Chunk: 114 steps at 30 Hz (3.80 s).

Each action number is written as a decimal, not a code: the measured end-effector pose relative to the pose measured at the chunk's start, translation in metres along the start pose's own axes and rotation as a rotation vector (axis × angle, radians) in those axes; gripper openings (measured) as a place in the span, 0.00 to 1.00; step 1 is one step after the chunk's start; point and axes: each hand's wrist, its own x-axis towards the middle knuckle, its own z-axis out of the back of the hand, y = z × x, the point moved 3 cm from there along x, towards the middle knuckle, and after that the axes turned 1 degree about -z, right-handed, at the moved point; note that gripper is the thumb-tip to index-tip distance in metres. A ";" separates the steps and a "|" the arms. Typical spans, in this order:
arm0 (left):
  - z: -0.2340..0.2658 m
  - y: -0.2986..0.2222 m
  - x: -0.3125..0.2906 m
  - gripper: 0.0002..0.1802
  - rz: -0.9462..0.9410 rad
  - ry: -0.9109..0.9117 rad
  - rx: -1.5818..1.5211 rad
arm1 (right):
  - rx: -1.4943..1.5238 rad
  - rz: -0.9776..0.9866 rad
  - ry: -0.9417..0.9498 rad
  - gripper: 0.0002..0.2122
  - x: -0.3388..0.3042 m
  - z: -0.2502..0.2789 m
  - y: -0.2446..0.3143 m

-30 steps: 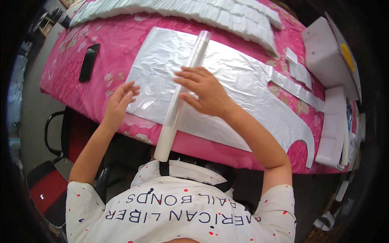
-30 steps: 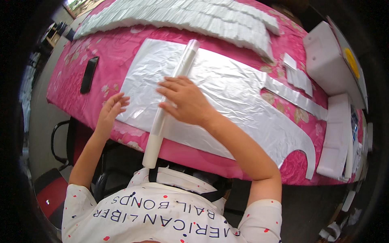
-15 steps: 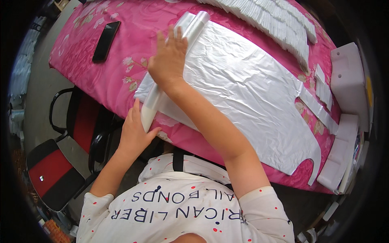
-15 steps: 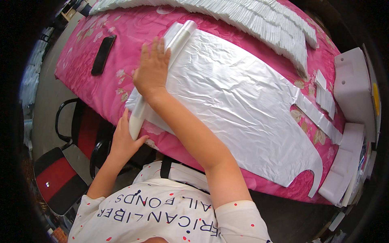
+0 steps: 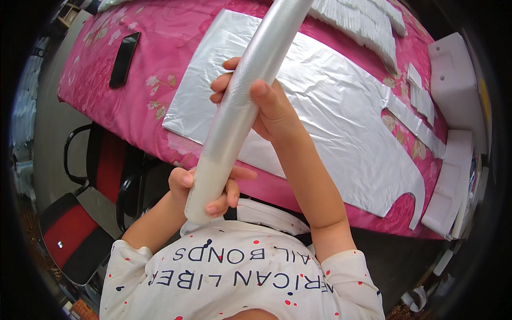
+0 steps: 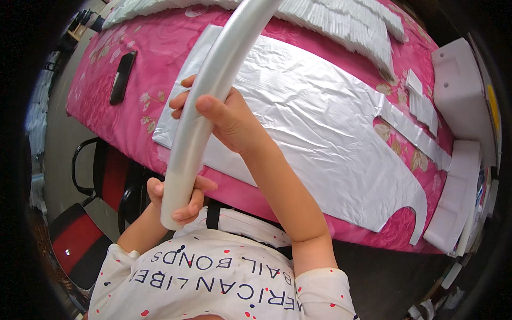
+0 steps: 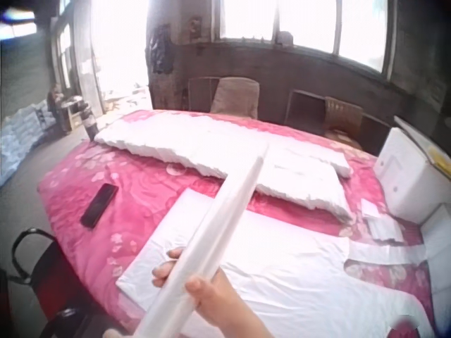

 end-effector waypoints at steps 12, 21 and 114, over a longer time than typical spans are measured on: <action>-0.014 0.007 0.023 0.50 0.406 -0.125 0.451 | -0.172 0.037 -0.223 0.34 -0.057 -0.005 0.034; 0.017 0.004 0.032 0.35 0.230 -0.644 0.972 | -0.269 -0.073 -0.544 0.26 -0.093 0.032 -0.017; 0.033 0.055 0.083 0.43 0.348 0.665 2.461 | -1.894 0.004 -0.524 0.23 -0.229 0.092 0.111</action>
